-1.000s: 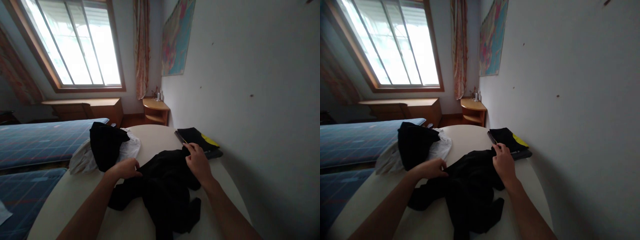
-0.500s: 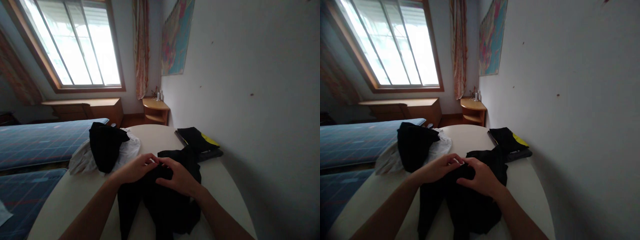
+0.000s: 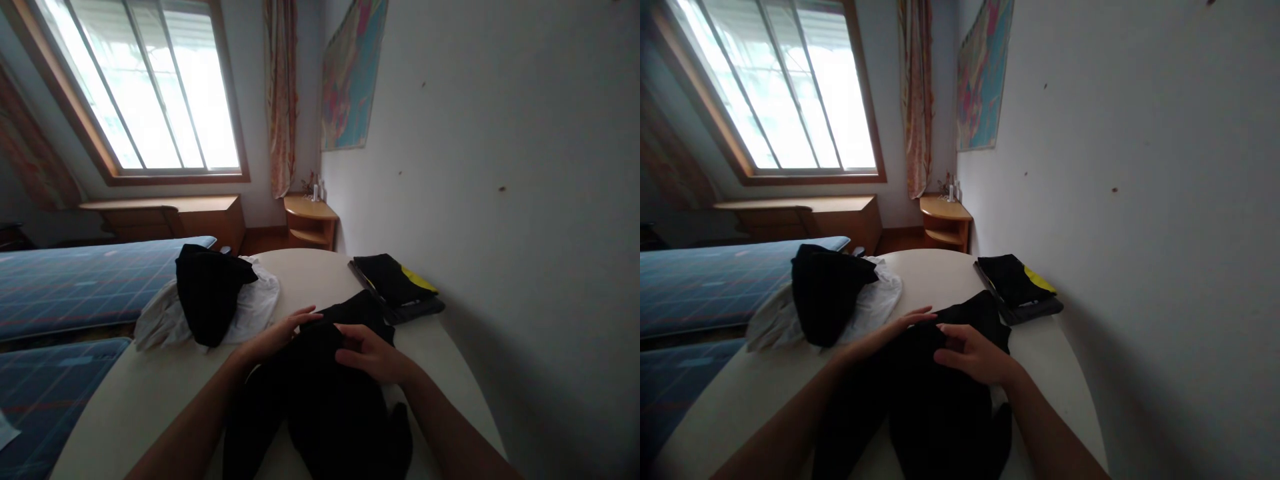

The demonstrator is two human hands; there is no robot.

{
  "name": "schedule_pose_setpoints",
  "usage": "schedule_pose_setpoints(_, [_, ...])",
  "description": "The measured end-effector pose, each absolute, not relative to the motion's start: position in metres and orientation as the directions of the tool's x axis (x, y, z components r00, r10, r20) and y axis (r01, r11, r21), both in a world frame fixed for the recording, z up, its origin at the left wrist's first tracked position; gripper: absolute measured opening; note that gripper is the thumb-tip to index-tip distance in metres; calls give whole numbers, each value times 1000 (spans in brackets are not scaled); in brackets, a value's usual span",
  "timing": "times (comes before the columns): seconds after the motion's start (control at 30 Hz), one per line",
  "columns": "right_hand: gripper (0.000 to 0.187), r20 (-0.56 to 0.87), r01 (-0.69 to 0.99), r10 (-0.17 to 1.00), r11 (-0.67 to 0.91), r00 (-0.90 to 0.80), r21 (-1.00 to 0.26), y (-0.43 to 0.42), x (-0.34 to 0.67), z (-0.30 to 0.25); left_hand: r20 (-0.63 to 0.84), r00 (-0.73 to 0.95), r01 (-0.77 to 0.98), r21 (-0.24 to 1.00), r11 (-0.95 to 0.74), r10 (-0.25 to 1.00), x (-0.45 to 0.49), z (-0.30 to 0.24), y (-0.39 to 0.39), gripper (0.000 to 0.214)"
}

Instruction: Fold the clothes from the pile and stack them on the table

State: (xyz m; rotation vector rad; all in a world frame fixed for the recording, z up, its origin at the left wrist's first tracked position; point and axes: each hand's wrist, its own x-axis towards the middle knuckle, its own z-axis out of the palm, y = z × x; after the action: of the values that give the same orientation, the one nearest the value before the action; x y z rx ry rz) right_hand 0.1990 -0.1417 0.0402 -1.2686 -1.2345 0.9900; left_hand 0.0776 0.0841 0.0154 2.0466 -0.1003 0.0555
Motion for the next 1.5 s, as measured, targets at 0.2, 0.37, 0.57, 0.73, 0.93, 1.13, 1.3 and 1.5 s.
schedule_pose_setpoints(0.2, [39,185,54,921,177,344,-983,-151,215,39,83,994,-20,757,-653,65,80,21,90,26])
schedule_pose_setpoints(0.37, [37,247,139,773,205,585,-969,-148,242,33,123,965,-8,898,-440,234,74,41,113,23])
schedule_pose_setpoints(0.57, [34,274,368,583,-45,764,-929,-140,258,19,-7,934,55,991,-126,358,62,65,112,45])
schedule_pose_setpoints(0.73, [21,540,730,582,-142,608,-669,-138,222,34,-48,918,89,992,-86,394,64,75,97,52])
schedule_pose_setpoints(0.93, [60,438,926,895,95,81,-366,-129,162,50,23,913,36,990,-138,407,63,83,82,60])
schedule_pose_setpoints(1.13, [20,348,912,923,-6,163,-410,-127,169,44,75,889,52,963,-263,451,66,78,90,50])
schedule_pose_setpoints(1.3, [21,491,831,737,-170,464,-530,-137,208,38,176,721,42,954,-295,670,69,72,111,56])
schedule_pose_setpoints(1.5, [37,509,611,382,-217,771,-761,-152,255,30,279,440,-14,953,-304,853,65,67,129,51])
